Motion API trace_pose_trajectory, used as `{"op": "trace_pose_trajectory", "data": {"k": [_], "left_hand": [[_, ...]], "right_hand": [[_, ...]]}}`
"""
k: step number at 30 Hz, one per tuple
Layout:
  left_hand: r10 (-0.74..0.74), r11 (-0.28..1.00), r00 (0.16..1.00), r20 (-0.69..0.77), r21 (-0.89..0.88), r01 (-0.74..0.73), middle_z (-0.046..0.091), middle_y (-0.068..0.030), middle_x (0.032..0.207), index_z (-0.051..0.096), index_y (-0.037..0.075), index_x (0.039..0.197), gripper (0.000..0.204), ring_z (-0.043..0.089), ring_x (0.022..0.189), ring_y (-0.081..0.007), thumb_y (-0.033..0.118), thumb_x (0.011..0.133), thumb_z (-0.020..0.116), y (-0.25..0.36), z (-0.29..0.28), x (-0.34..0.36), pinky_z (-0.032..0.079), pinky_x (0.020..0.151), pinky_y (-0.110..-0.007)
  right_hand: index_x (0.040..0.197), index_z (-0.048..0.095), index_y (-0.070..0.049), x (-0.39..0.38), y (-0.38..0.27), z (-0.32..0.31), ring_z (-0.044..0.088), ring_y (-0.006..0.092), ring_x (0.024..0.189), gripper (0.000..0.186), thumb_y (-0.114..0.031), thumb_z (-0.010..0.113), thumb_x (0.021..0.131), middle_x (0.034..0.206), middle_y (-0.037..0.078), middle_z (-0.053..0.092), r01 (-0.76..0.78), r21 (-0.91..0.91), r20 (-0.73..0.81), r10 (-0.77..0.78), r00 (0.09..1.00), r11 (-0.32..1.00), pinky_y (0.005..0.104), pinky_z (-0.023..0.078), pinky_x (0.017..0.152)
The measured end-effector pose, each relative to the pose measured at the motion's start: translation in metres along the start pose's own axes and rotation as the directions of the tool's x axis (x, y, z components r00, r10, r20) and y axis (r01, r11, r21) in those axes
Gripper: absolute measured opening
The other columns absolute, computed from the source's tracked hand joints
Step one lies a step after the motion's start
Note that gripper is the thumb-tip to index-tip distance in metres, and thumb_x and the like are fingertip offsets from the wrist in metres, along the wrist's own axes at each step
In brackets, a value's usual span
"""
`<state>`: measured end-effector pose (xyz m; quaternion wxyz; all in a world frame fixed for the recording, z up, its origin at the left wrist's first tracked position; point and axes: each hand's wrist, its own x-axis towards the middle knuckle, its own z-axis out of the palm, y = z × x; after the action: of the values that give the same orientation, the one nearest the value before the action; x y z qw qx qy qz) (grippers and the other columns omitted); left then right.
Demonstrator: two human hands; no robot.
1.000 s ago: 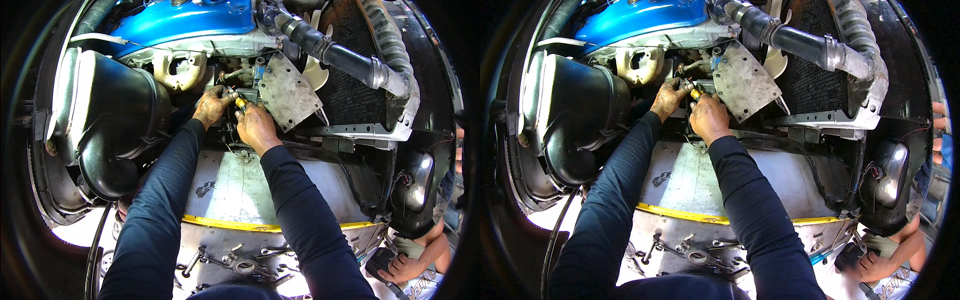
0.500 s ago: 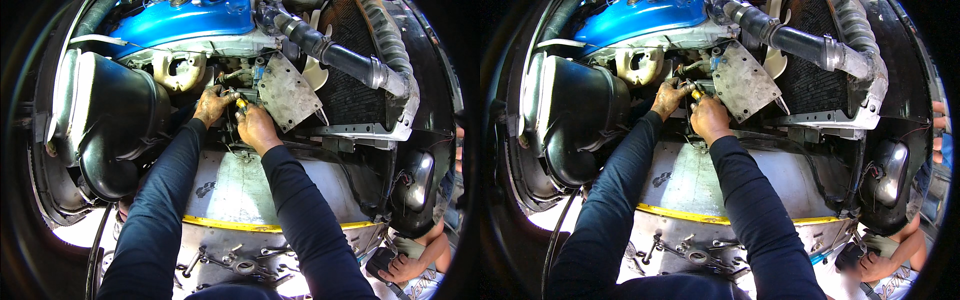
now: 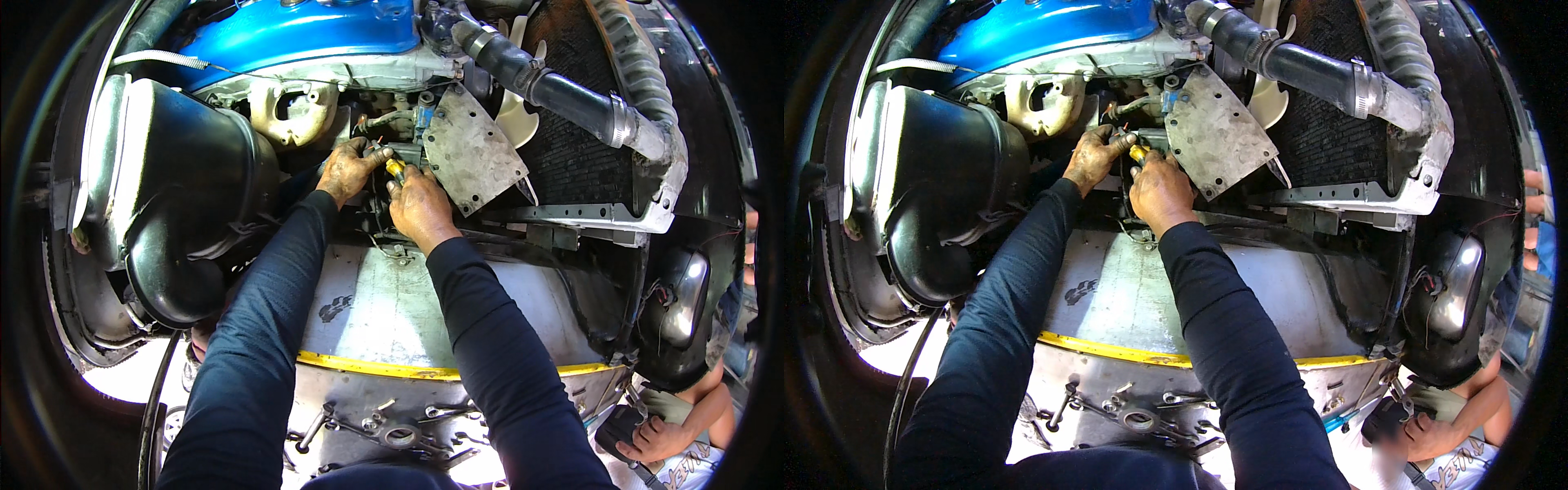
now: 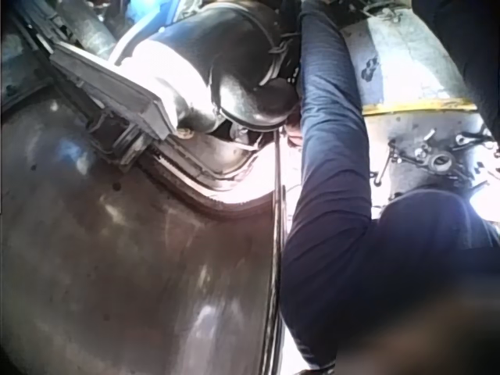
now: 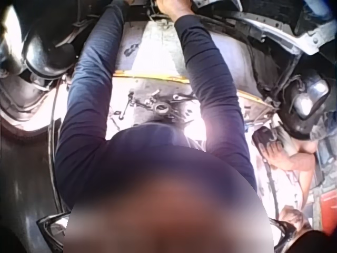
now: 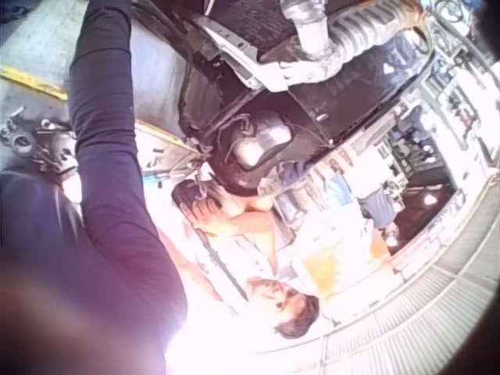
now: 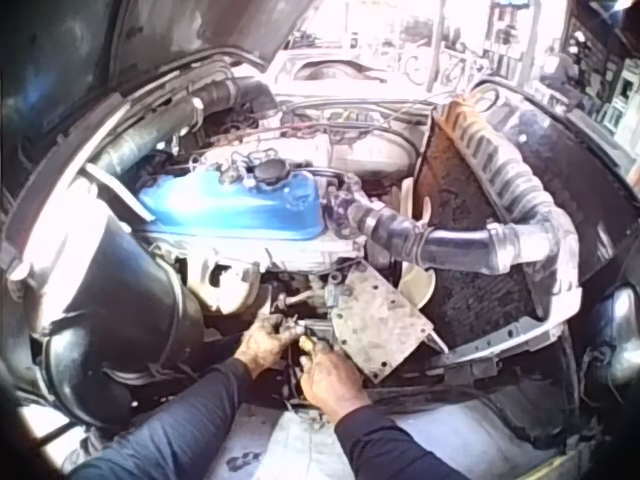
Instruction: The person works on a car engine with the hood open, using a screwdriver to adjust components and wires near the alternator. The person repeatedly reaches into the engine bay to manipulate parts and tools while another person stands nearby.
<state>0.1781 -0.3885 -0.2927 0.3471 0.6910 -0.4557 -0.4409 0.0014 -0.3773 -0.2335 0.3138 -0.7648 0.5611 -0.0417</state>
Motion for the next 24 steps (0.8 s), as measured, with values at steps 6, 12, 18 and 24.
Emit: {"op": "trace_pose_trajectory", "data": {"k": [6,12,18,24], "left_hand": [[-0.019,0.997,1.000,-0.022,-0.075,0.017,0.070,-0.0142,0.085,0.068,-0.009,0.101,0.059,0.061,0.079,-0.0187,0.045,0.084,0.084,-0.004,0.004,0.005,0.051,0.073,-0.035],[-0.072,0.991,0.997,-0.023,-0.114,0.069,0.072,-0.0158,0.100,0.069,-0.008,0.113,0.063,0.063,0.092,-0.0196,0.046,0.085,0.084,-0.007,0.003,0.006,0.051,0.084,-0.034],[-0.048,0.838,0.999,0.025,-0.542,0.053,0.073,-0.0106,0.105,0.071,-0.001,0.120,0.033,0.063,0.095,-0.0156,0.024,0.098,0.070,-0.003,-0.007,-0.011,0.050,0.085,-0.031],[-0.020,0.967,0.987,-0.160,-0.253,-0.021,0.073,-0.0104,0.100,0.069,-0.004,0.118,0.028,0.063,0.087,-0.0157,0.016,0.101,0.060,-0.008,-0.005,-0.004,0.051,0.080,-0.031]], "right_hand": [[0.129,0.055,0.004,-0.002,-0.008,-0.004,0.056,0.0460,0.127,0.047,-0.034,0.057,0.101,0.134,0.034,0.057,-0.099,0.013,0.055,0.098,0.994,0.995,0.0502,0.046,0.106],[0.129,0.056,0.002,-0.002,-0.010,-0.003,0.057,0.0458,0.125,0.046,-0.034,0.057,0.101,0.132,0.032,0.058,-0.095,-0.008,0.024,0.095,0.995,0.995,0.0501,0.047,0.105],[0.115,0.063,0.004,0.006,-0.006,-0.003,0.063,0.0452,0.111,0.041,-0.033,0.063,0.098,0.113,0.031,0.066,-0.083,0.163,-0.025,0.089,0.996,0.983,0.0490,0.050,0.096],[0.119,0.063,0.003,0.005,-0.006,-0.003,0.062,0.0444,0.112,0.043,-0.034,0.062,0.099,0.115,0.031,0.065,-0.056,0.117,0.044,0.051,0.998,0.992,0.0479,0.049,0.099]]}}
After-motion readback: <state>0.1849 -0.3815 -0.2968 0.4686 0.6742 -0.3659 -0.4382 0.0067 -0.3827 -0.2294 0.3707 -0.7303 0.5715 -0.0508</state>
